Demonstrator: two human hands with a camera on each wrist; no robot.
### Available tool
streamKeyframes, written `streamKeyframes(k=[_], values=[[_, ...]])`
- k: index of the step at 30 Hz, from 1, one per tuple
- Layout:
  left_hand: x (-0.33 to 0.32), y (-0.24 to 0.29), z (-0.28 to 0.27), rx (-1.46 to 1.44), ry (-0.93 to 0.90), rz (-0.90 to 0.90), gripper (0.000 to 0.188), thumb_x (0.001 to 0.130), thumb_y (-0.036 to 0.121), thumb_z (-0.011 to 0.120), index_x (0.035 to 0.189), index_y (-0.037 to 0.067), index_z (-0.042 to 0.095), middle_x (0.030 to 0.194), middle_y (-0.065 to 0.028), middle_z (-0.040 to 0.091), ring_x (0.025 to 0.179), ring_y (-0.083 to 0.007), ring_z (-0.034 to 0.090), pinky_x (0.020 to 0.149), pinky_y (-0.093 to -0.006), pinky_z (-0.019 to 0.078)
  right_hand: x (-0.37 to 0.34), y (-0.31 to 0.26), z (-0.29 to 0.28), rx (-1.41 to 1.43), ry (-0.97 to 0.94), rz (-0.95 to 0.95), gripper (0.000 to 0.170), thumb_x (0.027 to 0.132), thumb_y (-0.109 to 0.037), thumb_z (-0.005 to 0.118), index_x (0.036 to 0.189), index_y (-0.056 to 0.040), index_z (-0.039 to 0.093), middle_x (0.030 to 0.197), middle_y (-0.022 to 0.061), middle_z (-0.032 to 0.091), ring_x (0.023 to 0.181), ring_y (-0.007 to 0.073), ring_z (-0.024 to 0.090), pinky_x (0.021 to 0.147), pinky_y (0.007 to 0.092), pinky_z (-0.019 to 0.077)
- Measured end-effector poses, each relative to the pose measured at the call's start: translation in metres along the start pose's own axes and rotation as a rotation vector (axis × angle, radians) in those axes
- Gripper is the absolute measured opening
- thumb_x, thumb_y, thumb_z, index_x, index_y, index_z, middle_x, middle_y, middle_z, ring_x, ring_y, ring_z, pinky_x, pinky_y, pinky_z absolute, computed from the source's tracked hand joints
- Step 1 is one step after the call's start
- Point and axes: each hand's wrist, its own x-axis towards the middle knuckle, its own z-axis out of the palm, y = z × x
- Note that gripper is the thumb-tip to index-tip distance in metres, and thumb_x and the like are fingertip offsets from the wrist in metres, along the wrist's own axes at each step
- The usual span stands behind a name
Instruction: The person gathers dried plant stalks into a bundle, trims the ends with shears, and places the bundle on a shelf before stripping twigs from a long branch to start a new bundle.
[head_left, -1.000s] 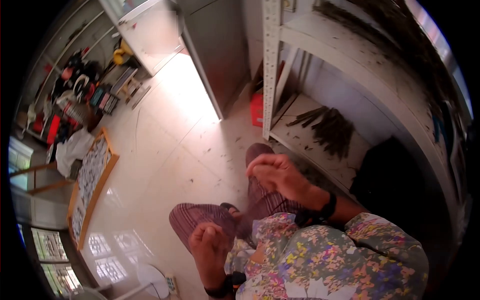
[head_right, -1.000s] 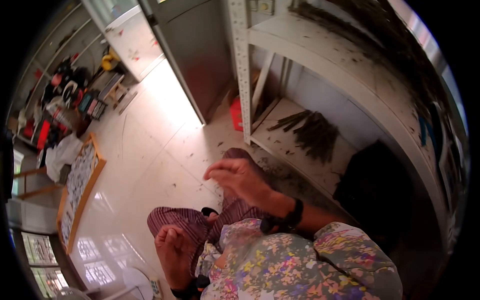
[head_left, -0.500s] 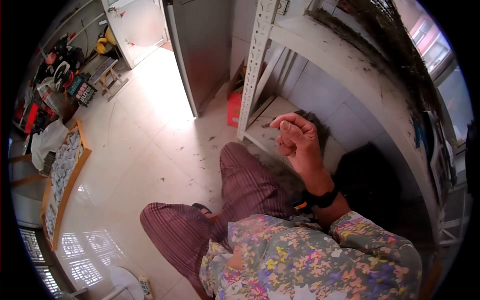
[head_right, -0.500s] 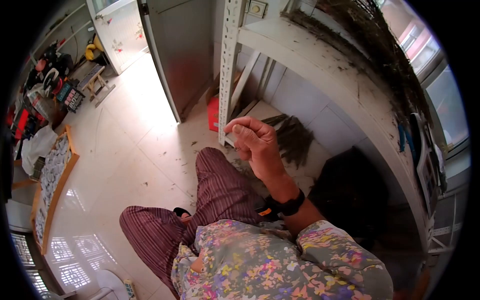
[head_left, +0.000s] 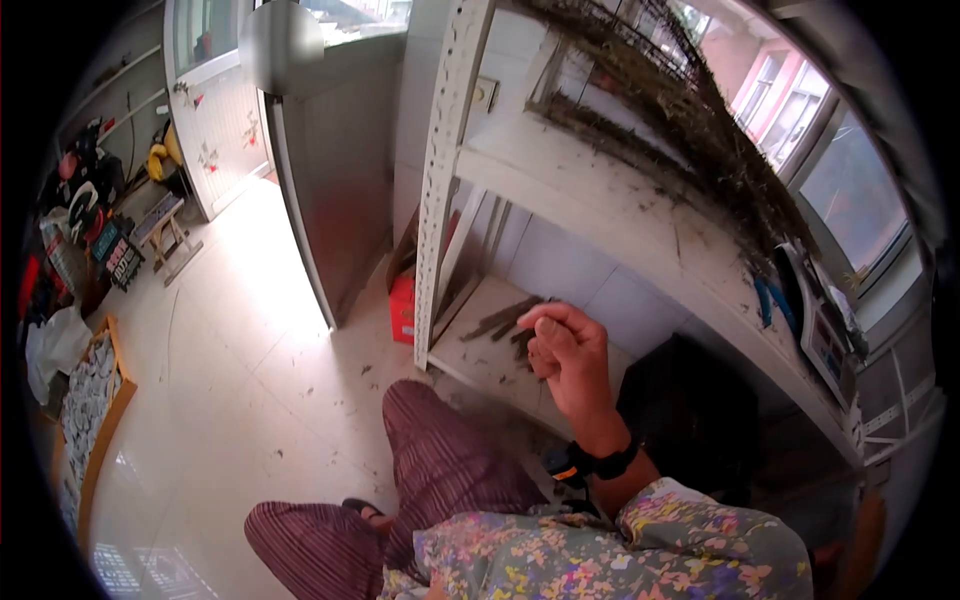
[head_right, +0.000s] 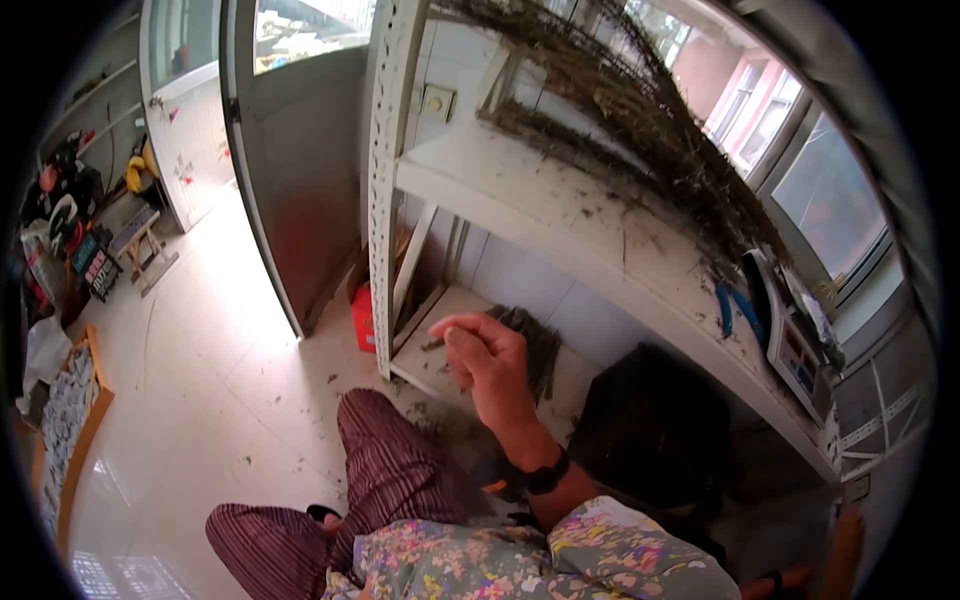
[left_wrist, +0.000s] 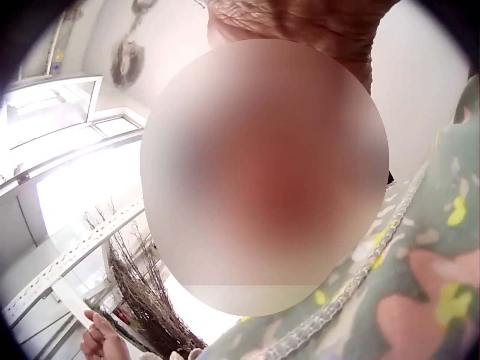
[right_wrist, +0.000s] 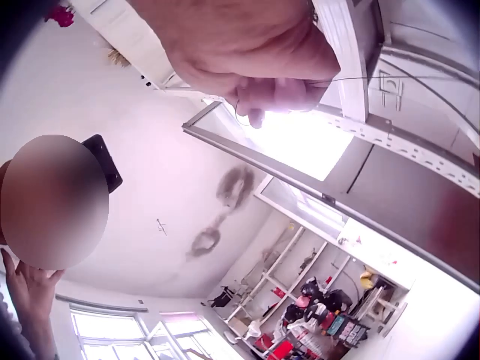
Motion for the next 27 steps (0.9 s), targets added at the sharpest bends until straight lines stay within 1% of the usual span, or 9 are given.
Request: streamKeyframes(k=[4, 5, 8, 11, 17, 20, 23, 26, 27], values=[[0.001, -0.013, 0.002, -0.055, -0.016, -0.073, 0.044, 0.088, 0.046, 0.049, 0.126, 0.023, 0.051, 0.146, -0.0084, 0.024, 0.133, -0.0328, 0.026, 0.106, -0.0604, 0.0142, 0.007, -0.017, -0.021, -0.188, 0.103, -0.162, 0.015, 0.089, -0.011, 0.055, 0.093, 0.0009, 0.063, 0.057, -0.0067, 0.042, 0.047, 0.0011, 0.029, 0.043, 0.0206, 0.0221], [0.001, -0.015, 0.002, -0.063, -0.019, -0.089, 0.044, 0.088, 0.046, 0.049, 0.126, 0.023, 0.051, 0.146, -0.0085, 0.024, 0.133, -0.0328, 0.026, 0.106, -0.0605, 0.0141, 0.007, -0.025, -0.024, -0.274, 0.161, -0.214, 0.013, 0.089, -0.009, 0.056, 0.092, 0.0010, 0.063, 0.060, -0.0062, 0.045, 0.050, 0.0011, 0.032, 0.045, 0.0193, 0.0252], [0.002, -0.019, -0.001, -0.088, -0.036, -0.144, 0.044, 0.088, 0.045, 0.049, 0.125, 0.023, 0.052, 0.146, -0.0088, 0.024, 0.133, -0.0328, 0.026, 0.106, -0.0605, 0.0141, 0.013, -0.052, -0.037, -0.609, 0.258, -0.425, 0.011, 0.088, -0.009, 0.057, 0.089, 0.0003, 0.063, 0.062, -0.0052, 0.048, 0.053, 0.0021, 0.036, 0.048, 0.0184, 0.0293], [0.006, -0.027, -0.002, -0.119, -0.052, -0.190, 0.044, 0.088, 0.045, 0.049, 0.125, 0.023, 0.052, 0.146, -0.0091, 0.024, 0.133, -0.0328, 0.026, 0.106, -0.0605, 0.0141, 0.032, -0.070, -0.063, -0.831, 0.345, -0.634, 0.011, 0.088, -0.009, 0.057, 0.088, 0.0002, 0.062, 0.063, -0.0034, 0.049, 0.055, 0.0040, 0.039, 0.050, 0.0195, 0.0329], [0.017, -0.045, -0.003, -0.213, -0.089, -0.291, 0.043, 0.088, 0.044, 0.049, 0.125, 0.022, 0.052, 0.146, -0.0097, 0.024, 0.133, -0.0328, 0.026, 0.106, -0.0606, 0.0141, 0.065, -0.097, -0.118, -1.159, 0.497, -0.685, 0.015, 0.088, -0.012, 0.057, 0.088, 0.0022, 0.061, 0.057, 0.0016, 0.050, 0.052, 0.0071, 0.041, 0.048, 0.0249, 0.0352], [0.019, -0.051, -0.006, -0.249, -0.115, -0.323, 0.043, 0.088, 0.044, 0.049, 0.125, 0.022, 0.052, 0.146, -0.0100, 0.024, 0.133, -0.0328, 0.026, 0.106, -0.0606, 0.0140, 0.080, -0.097, -0.150, -1.260, 0.546, -0.558, 0.019, 0.088, -0.016, 0.056, 0.087, 0.0022, 0.061, 0.056, 0.0023, 0.052, 0.051, 0.0083, 0.042, 0.047, 0.0269, 0.0362], [0.021, -0.056, -0.006, -0.280, -0.127, -0.346, 0.043, 0.088, 0.044, 0.049, 0.125, 0.022, 0.052, 0.146, -0.0103, 0.025, 0.133, -0.0328, 0.026, 0.106, -0.0607, 0.0140, 0.096, -0.096, -0.174, -1.155, 0.521, -0.476, 0.021, 0.088, -0.018, 0.055, 0.087, 0.0018, 0.062, 0.058, 0.0023, 0.053, 0.053, 0.0093, 0.044, 0.050, 0.0285, 0.0380], [0.024, -0.065, -0.007, -0.339, -0.143, -0.368, 0.043, 0.088, 0.044, 0.049, 0.125, 0.022, 0.052, 0.145, -0.0106, 0.025, 0.133, -0.0328, 0.027, 0.106, -0.0607, 0.0140, 0.107, -0.093, -0.184, -1.101, 0.455, -0.529, 0.020, 0.088, -0.018, 0.057, 0.087, 0.0014, 0.062, 0.061, 0.0031, 0.054, 0.055, 0.0094, 0.044, 0.053, 0.0299, 0.0397], [0.025, -0.068, -0.007, -0.364, -0.149, -0.377, 0.043, 0.088, 0.043, 0.049, 0.125, 0.021, 0.052, 0.145, -0.0107, 0.025, 0.133, -0.0328, 0.027, 0.106, -0.0607, 0.0140, 0.106, -0.095, -0.184, -1.084, 0.451, -0.513, 0.020, 0.088, -0.018, 0.057, 0.087, 0.0014, 0.062, 0.062, 0.0033, 0.054, 0.057, 0.0090, 0.044, 0.054, 0.0299, 0.0399]])
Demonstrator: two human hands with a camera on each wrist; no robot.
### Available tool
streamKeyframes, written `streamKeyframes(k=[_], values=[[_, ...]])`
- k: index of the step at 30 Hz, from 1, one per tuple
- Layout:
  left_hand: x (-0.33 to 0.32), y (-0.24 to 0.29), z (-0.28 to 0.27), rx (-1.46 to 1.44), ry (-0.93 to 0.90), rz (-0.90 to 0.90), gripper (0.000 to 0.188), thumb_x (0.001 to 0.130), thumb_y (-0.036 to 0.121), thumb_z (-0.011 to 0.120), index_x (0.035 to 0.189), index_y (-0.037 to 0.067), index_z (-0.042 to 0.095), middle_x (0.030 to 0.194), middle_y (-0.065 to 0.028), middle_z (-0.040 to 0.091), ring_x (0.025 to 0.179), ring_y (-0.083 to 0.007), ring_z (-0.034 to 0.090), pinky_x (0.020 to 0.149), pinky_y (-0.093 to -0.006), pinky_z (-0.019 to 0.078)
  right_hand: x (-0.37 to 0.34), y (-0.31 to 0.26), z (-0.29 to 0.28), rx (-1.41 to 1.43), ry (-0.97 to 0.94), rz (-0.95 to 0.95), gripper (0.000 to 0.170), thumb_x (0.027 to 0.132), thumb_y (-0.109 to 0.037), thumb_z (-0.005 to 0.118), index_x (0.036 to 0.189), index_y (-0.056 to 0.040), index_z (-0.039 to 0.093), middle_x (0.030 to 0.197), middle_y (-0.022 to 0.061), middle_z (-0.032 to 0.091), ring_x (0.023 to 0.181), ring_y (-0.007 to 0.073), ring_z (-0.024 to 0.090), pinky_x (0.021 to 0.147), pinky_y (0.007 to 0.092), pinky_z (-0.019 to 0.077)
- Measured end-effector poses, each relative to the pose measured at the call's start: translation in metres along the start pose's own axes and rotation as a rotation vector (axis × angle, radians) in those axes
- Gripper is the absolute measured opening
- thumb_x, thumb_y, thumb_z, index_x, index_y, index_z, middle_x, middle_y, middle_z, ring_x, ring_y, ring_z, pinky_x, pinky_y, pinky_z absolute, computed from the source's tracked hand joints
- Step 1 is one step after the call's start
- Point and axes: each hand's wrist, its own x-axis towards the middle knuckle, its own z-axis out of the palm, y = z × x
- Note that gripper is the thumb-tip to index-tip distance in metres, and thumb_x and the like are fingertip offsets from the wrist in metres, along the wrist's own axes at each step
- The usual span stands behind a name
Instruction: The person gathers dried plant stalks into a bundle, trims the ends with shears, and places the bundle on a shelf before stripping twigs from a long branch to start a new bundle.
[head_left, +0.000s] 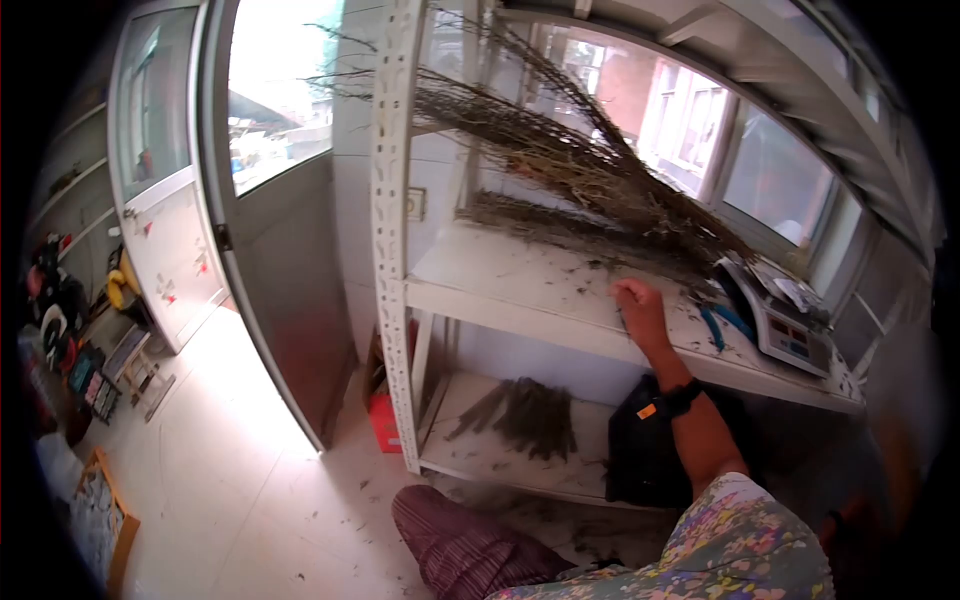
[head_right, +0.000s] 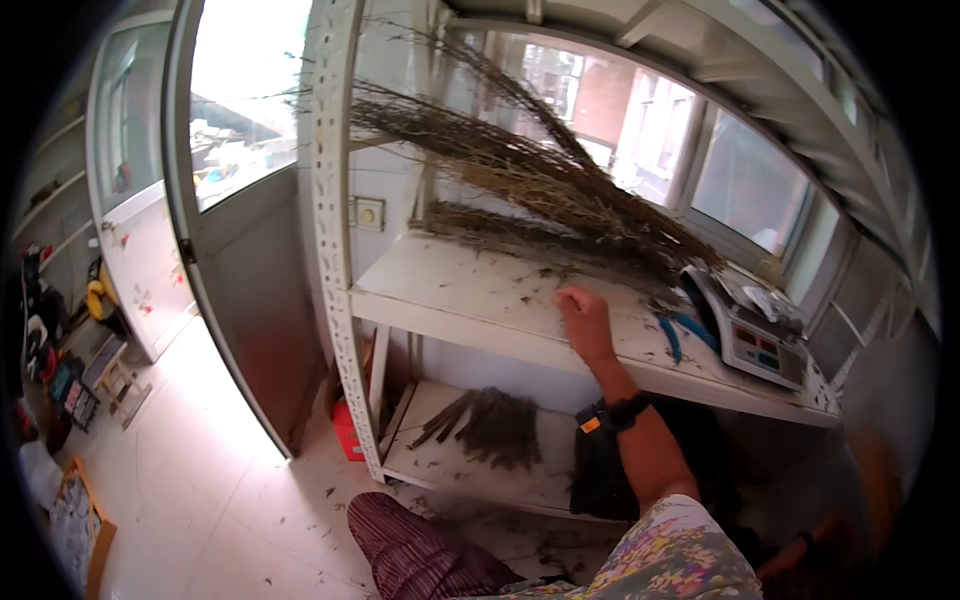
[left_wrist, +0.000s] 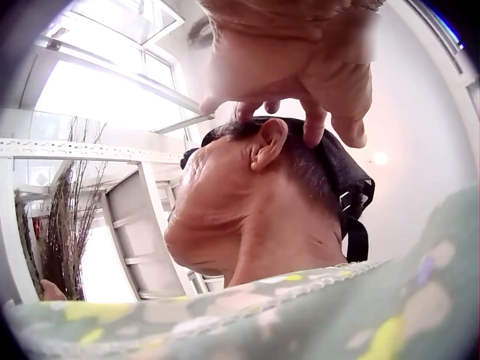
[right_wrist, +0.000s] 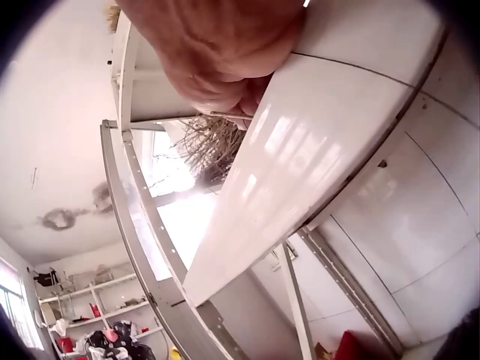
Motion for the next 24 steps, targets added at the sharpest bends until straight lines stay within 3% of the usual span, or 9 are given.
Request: streamKeyframes(k=[6, 9, 12, 15, 23, 24], values=[[0.013, -0.011, -0.010, -0.128, -0.071, -0.045, 0.042, 0.088, 0.043, 0.049, 0.124, 0.021, 0.053, 0.145, -0.0113, 0.025, 0.132, -0.0327, 0.027, 0.106, -0.0608, 0.0139, -0.003, -0.007, 0.000, -0.006, -0.087, 0.073, 0.019, 0.089, -0.018, 0.056, 0.090, 0.0002, 0.062, 0.074, 0.0031, 0.059, 0.066, 0.0094, 0.048, 0.060, 0.0295, 0.0419], [0.021, -0.016, -0.012, -0.194, -0.100, -0.061, 0.042, 0.089, 0.043, 0.049, 0.124, 0.021, 0.053, 0.145, -0.0116, 0.025, 0.132, -0.0327, 0.027, 0.106, -0.0608, 0.0139, -0.001, 0.006, 0.004, 0.002, -0.039, 0.046, 0.018, 0.088, -0.016, 0.056, 0.088, 0.0010, 0.062, 0.071, 0.0044, 0.058, 0.065, 0.0101, 0.048, 0.059, 0.0295, 0.0420], [0.029, -0.023, -0.011, -0.273, -0.148, -0.078, 0.042, 0.089, 0.042, 0.049, 0.124, 0.021, 0.053, 0.145, -0.0119, 0.025, 0.132, -0.0327, 0.027, 0.106, -0.0608, 0.0139, -0.002, -0.005, 0.006, -0.147, 0.043, -0.052, 0.019, 0.088, -0.019, 0.056, 0.089, -0.0011, 0.062, 0.067, 0.0101, 0.060, 0.058, 0.0191, 0.053, 0.055, 0.0354, 0.0421], [0.037, -0.030, -0.010, -0.335, -0.200, -0.103, 0.042, 0.089, 0.042, 0.049, 0.124, 0.020, 0.053, 0.145, -0.0122, 0.026, 0.132, -0.0327, 0.027, 0.106, -0.0609, 0.0139, -0.002, -0.009, 0.006, -0.129, 0.025, -0.010, 0.021, 0.087, -0.020, 0.056, 0.089, -0.0007, 0.062, 0.071, 0.0137, 0.061, 0.060, 0.0247, 0.057, 0.057, 0.0364, 0.0438], [0.057, -0.045, 0.005, -0.500, -0.319, -0.129, 0.041, 0.089, 0.041, 0.049, 0.124, 0.020, 0.053, 0.145, -0.0130, 0.026, 0.132, -0.0327, 0.028, 0.106, -0.0610, 0.0138, -0.002, -0.021, 0.009, -0.180, 0.104, -0.027, 0.018, 0.085, -0.019, 0.057, 0.085, -0.0015, 0.063, 0.070, 0.0166, 0.060, 0.065, 0.0317, 0.058, 0.059, 0.0366, 0.0451], [0.059, -0.046, 0.007, -0.523, -0.336, -0.129, 0.041, 0.089, 0.041, 0.049, 0.124, 0.020, 0.054, 0.145, -0.0131, 0.026, 0.132, -0.0327, 0.028, 0.106, -0.0610, 0.0138, -0.002, -0.023, 0.009, -0.172, 0.071, 0.090, 0.018, 0.085, -0.019, 0.057, 0.086, -0.0024, 0.063, 0.072, 0.0169, 0.060, 0.067, 0.0328, 0.059, 0.061, 0.0372, 0.0453]])
